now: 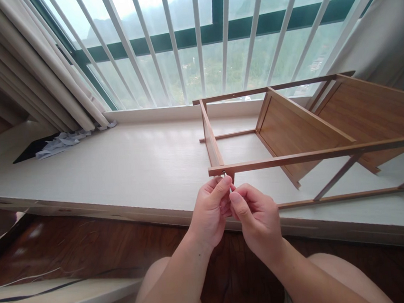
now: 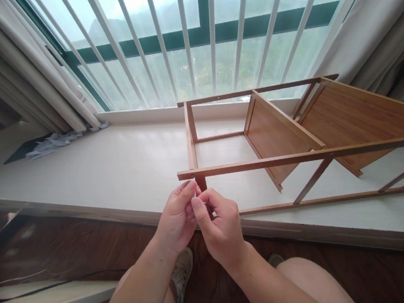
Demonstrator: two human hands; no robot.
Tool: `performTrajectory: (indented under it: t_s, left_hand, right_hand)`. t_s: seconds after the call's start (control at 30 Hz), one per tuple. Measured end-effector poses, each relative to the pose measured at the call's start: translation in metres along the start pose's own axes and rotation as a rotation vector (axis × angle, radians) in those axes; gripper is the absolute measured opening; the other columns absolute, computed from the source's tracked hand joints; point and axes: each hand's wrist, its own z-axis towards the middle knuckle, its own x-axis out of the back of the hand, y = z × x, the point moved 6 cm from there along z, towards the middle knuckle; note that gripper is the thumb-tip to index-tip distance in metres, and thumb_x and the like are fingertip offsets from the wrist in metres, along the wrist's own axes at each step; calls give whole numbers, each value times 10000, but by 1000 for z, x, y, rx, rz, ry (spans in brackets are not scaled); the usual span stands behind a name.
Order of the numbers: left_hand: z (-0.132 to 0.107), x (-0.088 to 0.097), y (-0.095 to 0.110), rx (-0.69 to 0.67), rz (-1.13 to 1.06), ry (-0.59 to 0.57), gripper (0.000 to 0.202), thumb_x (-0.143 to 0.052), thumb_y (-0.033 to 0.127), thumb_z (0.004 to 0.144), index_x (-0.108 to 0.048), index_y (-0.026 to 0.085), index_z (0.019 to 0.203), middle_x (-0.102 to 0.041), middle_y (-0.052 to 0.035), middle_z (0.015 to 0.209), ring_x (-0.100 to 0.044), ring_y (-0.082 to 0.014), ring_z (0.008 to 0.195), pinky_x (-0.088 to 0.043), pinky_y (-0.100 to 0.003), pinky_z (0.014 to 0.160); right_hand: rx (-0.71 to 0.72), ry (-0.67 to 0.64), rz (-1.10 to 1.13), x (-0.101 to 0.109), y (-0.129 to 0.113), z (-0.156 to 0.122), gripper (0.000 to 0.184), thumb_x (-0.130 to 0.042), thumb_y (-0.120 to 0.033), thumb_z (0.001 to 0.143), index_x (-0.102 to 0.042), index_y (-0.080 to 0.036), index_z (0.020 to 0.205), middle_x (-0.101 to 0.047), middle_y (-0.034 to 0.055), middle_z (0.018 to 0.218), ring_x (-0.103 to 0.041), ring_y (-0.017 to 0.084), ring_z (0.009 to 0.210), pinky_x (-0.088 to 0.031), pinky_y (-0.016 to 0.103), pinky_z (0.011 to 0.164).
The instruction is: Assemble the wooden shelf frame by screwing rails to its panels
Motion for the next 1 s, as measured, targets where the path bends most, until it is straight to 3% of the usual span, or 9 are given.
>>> performTrajectory:
  t_s: [0.37,0.7,1.0]
  left_hand:
    - [0,1,-2,-22,-7,-25,266,-629,377,852,-593,143,732,-273,72,497,-311,-54,464,-314,-181,487]
    - [4,5,-8,7,-76,-63,238,-615,362,867,-573,148,772,-443,31,604,-435,-65,528,-370,-186,528]
    - [4,1,-6,20,-118,-72,236,-625,347,862,-579,138,762,-517,18,611,-497,-75,535,-398,-184,521]
  right_hand:
    - [-9,44,-17,3,6,-3,130,-604,-280,891,-536,-195,820,-582,-8,716,-519,107,589,-423,229,538]
    - [235,76,-284,4,-16,1,166,-661,-190,829,-501,-197,787,-477,-57,633,-428,71,540,-377,201,527]
    - [301,101,-411,3,-19,3,181,-680,-193,810,-501,-195,786,-459,-57,626,-427,76,547,-360,215,546]
